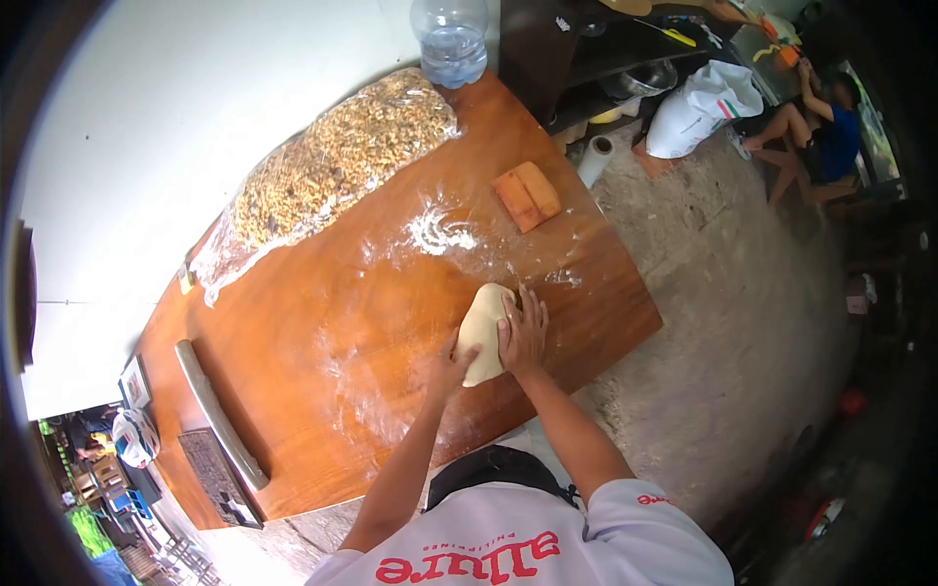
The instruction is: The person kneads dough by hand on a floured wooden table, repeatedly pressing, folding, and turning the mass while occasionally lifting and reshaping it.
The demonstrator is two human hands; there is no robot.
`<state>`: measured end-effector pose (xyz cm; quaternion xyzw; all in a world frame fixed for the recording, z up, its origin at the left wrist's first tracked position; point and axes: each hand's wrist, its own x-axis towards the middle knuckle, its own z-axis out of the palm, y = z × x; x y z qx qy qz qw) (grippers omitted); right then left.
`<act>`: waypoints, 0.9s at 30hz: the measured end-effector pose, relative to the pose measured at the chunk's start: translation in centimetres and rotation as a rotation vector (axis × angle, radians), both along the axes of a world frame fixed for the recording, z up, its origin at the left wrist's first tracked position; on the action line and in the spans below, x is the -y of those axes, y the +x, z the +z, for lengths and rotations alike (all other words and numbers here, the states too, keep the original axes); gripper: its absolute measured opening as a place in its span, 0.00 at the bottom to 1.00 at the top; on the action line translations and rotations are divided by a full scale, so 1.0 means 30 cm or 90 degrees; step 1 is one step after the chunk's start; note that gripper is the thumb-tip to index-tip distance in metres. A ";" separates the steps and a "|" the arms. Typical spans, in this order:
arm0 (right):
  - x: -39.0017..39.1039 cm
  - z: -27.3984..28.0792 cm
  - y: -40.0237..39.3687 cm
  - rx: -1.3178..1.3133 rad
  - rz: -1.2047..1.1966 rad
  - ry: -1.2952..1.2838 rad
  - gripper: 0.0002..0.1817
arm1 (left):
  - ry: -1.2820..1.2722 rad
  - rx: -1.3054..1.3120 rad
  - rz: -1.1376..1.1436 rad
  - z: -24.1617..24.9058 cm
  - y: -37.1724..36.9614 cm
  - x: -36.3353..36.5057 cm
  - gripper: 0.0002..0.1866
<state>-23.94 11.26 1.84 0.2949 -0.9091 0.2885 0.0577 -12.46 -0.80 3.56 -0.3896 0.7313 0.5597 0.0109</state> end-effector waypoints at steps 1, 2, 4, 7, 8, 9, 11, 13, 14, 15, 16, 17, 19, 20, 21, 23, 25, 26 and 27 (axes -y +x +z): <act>0.004 0.000 -0.001 0.001 0.002 -0.003 0.26 | -0.063 0.027 -0.048 0.011 -0.037 -0.005 0.33; 0.004 0.000 0.015 0.092 -0.038 -0.032 0.25 | -0.064 0.033 -0.047 0.022 -0.056 0.004 0.33; 0.018 -0.002 0.037 0.189 -0.090 -0.064 0.24 | 0.291 0.002 -0.035 0.040 -0.093 0.038 0.38; 0.053 0.010 -0.001 0.412 -0.206 -0.305 0.22 | 0.320 -0.076 0.012 0.121 -0.161 0.054 0.35; 0.065 0.022 -0.019 0.515 -0.237 -0.408 0.22 | 0.326 -0.069 0.015 0.153 -0.171 0.052 0.35; 0.095 0.045 -0.065 0.612 -0.263 -0.515 0.23 | 0.346 -0.118 0.062 0.185 -0.206 0.065 0.35; 0.174 0.088 -0.179 0.478 -0.180 -0.496 0.22 | 0.382 -0.183 0.128 0.195 -0.276 0.101 0.34; 0.222 0.123 -0.264 0.352 -0.100 -0.470 0.21 | 0.445 -0.212 0.169 0.148 -0.320 0.137 0.34; 0.249 0.143 -0.306 0.278 -0.064 -0.379 0.19 | 0.502 -0.245 0.202 0.116 -0.345 0.163 0.34; 0.272 0.151 -0.332 0.203 -0.028 -0.288 0.18 | 0.508 -0.259 0.195 0.054 -0.363 0.188 0.34; 0.294 0.119 -0.343 0.205 -0.020 -0.287 0.18 | 0.506 -0.262 0.202 0.004 -0.375 0.206 0.34; 0.313 0.057 -0.352 0.129 -0.002 -0.196 0.16 | 0.426 -0.188 0.198 -0.039 -0.388 0.218 0.33; 0.328 0.026 -0.360 0.050 0.021 -0.104 0.15 | 0.348 -0.117 0.198 -0.021 -0.407 0.217 0.31; 0.326 0.013 -0.363 0.124 0.000 -0.157 0.15 | 0.282 -0.119 0.181 -0.011 -0.408 0.207 0.30; 0.323 0.008 -0.360 0.201 -0.018 -0.207 0.15 | 0.216 -0.119 0.166 0.019 -0.406 0.194 0.29; 0.293 -0.019 -0.364 0.267 -0.056 -0.251 0.17 | 0.099 -0.173 0.161 0.060 -0.412 0.161 0.28; 0.232 -0.020 -0.370 0.479 -0.081 -0.384 0.25 | 0.000 -0.216 0.141 0.175 -0.440 0.113 0.29; 0.204 0.038 -0.374 0.477 -0.073 -0.378 0.25 | 0.002 -0.220 0.150 0.232 -0.448 0.093 0.29; 0.176 0.159 -0.375 0.758 -0.186 -0.453 0.26 | -0.135 -0.219 0.051 0.277 -0.445 0.070 0.29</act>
